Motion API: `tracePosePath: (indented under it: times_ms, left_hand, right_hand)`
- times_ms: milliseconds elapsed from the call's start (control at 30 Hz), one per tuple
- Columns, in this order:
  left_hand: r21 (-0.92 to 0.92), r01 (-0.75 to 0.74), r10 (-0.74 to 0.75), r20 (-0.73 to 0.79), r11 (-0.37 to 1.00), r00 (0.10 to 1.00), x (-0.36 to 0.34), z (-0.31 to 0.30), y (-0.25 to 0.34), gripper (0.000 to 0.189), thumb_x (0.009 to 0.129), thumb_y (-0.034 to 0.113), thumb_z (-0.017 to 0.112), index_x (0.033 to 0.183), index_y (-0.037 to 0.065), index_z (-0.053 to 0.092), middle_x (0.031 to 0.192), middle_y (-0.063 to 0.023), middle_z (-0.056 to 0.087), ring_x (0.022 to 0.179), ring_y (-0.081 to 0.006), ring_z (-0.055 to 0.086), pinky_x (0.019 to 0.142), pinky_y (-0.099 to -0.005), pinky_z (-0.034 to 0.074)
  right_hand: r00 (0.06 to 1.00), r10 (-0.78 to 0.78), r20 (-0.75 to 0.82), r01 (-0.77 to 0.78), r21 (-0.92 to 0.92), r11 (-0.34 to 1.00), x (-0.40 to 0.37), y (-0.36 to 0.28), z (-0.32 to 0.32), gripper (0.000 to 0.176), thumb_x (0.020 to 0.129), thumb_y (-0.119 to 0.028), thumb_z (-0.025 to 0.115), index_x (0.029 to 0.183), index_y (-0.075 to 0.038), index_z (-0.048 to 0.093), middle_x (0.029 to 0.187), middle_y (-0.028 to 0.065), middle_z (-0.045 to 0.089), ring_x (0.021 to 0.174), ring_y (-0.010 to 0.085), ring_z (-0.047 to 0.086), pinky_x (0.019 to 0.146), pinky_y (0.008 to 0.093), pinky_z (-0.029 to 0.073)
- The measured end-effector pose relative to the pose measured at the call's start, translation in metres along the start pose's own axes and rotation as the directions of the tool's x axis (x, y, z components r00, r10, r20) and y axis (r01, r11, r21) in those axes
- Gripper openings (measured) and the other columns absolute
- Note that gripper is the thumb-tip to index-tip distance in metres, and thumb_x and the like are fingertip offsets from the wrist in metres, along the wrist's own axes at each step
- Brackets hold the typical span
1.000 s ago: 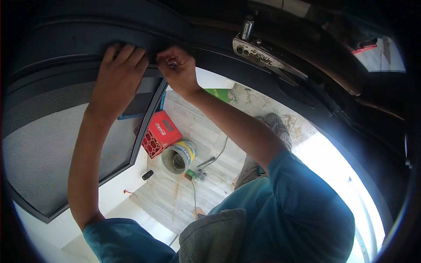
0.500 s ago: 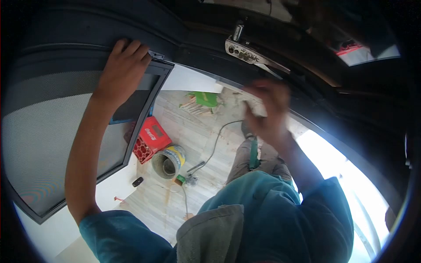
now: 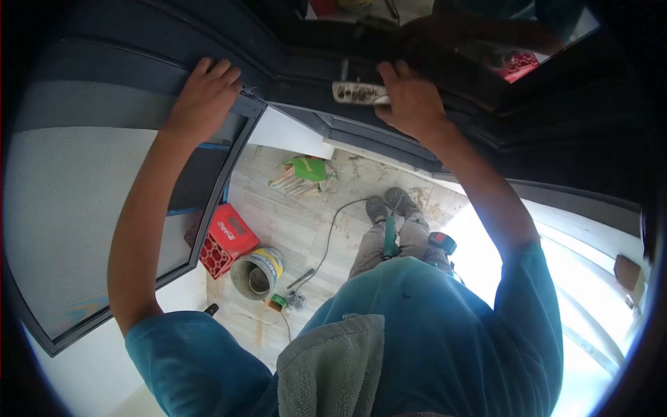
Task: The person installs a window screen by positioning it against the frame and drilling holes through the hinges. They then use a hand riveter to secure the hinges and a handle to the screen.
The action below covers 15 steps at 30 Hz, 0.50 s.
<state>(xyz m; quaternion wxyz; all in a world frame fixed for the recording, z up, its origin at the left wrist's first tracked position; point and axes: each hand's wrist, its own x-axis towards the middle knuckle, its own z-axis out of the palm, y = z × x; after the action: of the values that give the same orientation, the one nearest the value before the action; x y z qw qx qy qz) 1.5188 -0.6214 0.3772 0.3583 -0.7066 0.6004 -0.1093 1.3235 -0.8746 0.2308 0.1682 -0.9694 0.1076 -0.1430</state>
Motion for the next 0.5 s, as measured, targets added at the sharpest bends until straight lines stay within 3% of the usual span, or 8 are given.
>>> tracePosePath:
  times_ms: [133, 233, 267, 300, 367, 400, 433, 500]
  left_hand:
    - [0.009, -0.004, 0.004, -0.002, 1.000, 1.000, -0.003, 0.000, -0.002, 0.040, 0.074, 0.014, 0.079, 0.111, 0.003, 0.072, 0.127, -0.0094, 0.062, 0.125, -0.0246, 0.050, 0.112, -0.0420, 0.032]
    - [0.046, -0.026, 0.030, -0.083, 0.999, 0.996, -0.003, -0.002, -0.002, 0.020, 0.085, 0.011, 0.060, 0.098, 0.005, 0.075, 0.115, -0.0060, 0.067, 0.117, -0.0196, 0.053, 0.106, -0.0385, 0.036]
    - [0.051, -0.029, 0.034, -0.098, 0.998, 0.995, -0.004, 0.000, -0.003, 0.020, 0.085, 0.011, 0.060, 0.098, 0.006, 0.075, 0.114, -0.0056, 0.067, 0.116, -0.0193, 0.054, 0.105, -0.0381, 0.036]
    - [0.058, -0.033, 0.040, -0.111, 0.998, 0.993, -0.004, 0.001, -0.004, 0.019, 0.085, 0.012, 0.060, 0.097, 0.006, 0.075, 0.113, -0.0051, 0.067, 0.115, -0.0190, 0.054, 0.105, -0.0376, 0.036]
    - [0.060, -0.044, 0.052, -0.135, 0.997, 0.989, -0.005, 0.004, -0.003, 0.019, 0.084, 0.012, 0.061, 0.096, 0.007, 0.075, 0.111, -0.0044, 0.067, 0.114, -0.0184, 0.054, 0.104, -0.0368, 0.036]
    - [0.060, -0.044, 0.052, -0.148, 0.997, 0.988, -0.004, 0.005, -0.003, 0.019, 0.084, 0.013, 0.061, 0.096, 0.007, 0.075, 0.110, -0.0041, 0.067, 0.113, -0.0182, 0.054, 0.103, -0.0364, 0.037]
    - [0.062, -0.042, 0.051, -0.160, 0.997, 0.986, -0.004, 0.005, -0.004, 0.019, 0.084, 0.013, 0.061, 0.095, 0.007, 0.075, 0.110, -0.0038, 0.067, 0.113, -0.0180, 0.054, 0.103, -0.0359, 0.037]
    - [0.072, -0.041, 0.053, -0.184, 0.997, 0.982, -0.004, 0.006, -0.005, 0.018, 0.084, 0.014, 0.061, 0.094, 0.008, 0.075, 0.108, -0.0032, 0.067, 0.111, -0.0178, 0.054, 0.102, -0.0361, 0.037]
  right_hand:
    - [0.991, -0.135, 0.021, 0.129, 0.184, 0.974, 0.001, -0.018, -0.026, 0.047, 0.075, -0.016, 0.074, 0.116, -0.003, 0.053, 0.098, 0.0201, 0.063, 0.081, 0.0383, 0.069, 0.071, 0.0472, 0.056]
    - [0.952, -0.221, 0.210, 0.065, 0.568, 0.820, -0.024, -0.046, -0.055, 0.044, 0.079, -0.014, 0.068, 0.117, -0.001, 0.053, 0.091, 0.0233, 0.065, 0.081, 0.0367, 0.070, 0.070, 0.0456, 0.056]
    - [0.889, -0.229, 0.396, 0.000, 0.502, 0.865, -0.032, -0.062, -0.071, 0.043, 0.082, -0.015, 0.065, 0.119, 0.003, 0.053, 0.089, 0.0234, 0.067, 0.080, 0.0348, 0.071, 0.071, 0.0449, 0.056]
    - [0.826, -0.325, 0.461, 0.057, 0.506, 0.861, -0.040, -0.068, -0.071, 0.041, 0.085, -0.014, 0.061, 0.119, 0.005, 0.053, 0.088, 0.0225, 0.068, 0.081, 0.0343, 0.071, 0.072, 0.0443, 0.057]
    - [0.680, -0.327, 0.656, 0.048, 0.406, 0.913, -0.061, -0.076, -0.044, 0.037, 0.084, -0.010, 0.061, 0.115, 0.009, 0.057, 0.088, 0.0269, 0.069, 0.083, 0.0390, 0.070, 0.074, 0.0465, 0.058]
    - [0.637, -0.338, 0.692, 0.110, 0.352, 0.929, -0.071, -0.078, -0.031, 0.035, 0.083, -0.010, 0.062, 0.112, 0.008, 0.059, 0.089, 0.0258, 0.069, 0.083, 0.0392, 0.070, 0.073, 0.0467, 0.057]
    - [0.517, -0.371, 0.772, 0.221, 0.298, 0.929, -0.080, -0.075, -0.008, 0.033, 0.081, -0.012, 0.063, 0.111, 0.004, 0.061, 0.091, 0.0227, 0.070, 0.086, 0.0382, 0.070, 0.074, 0.0476, 0.056]
    - [0.440, -0.370, 0.818, 0.167, 0.330, 0.929, -0.097, -0.063, 0.033, 0.033, 0.080, -0.014, 0.064, 0.110, 0.000, 0.062, 0.091, 0.0203, 0.070, 0.086, 0.0376, 0.070, 0.075, 0.0480, 0.055]
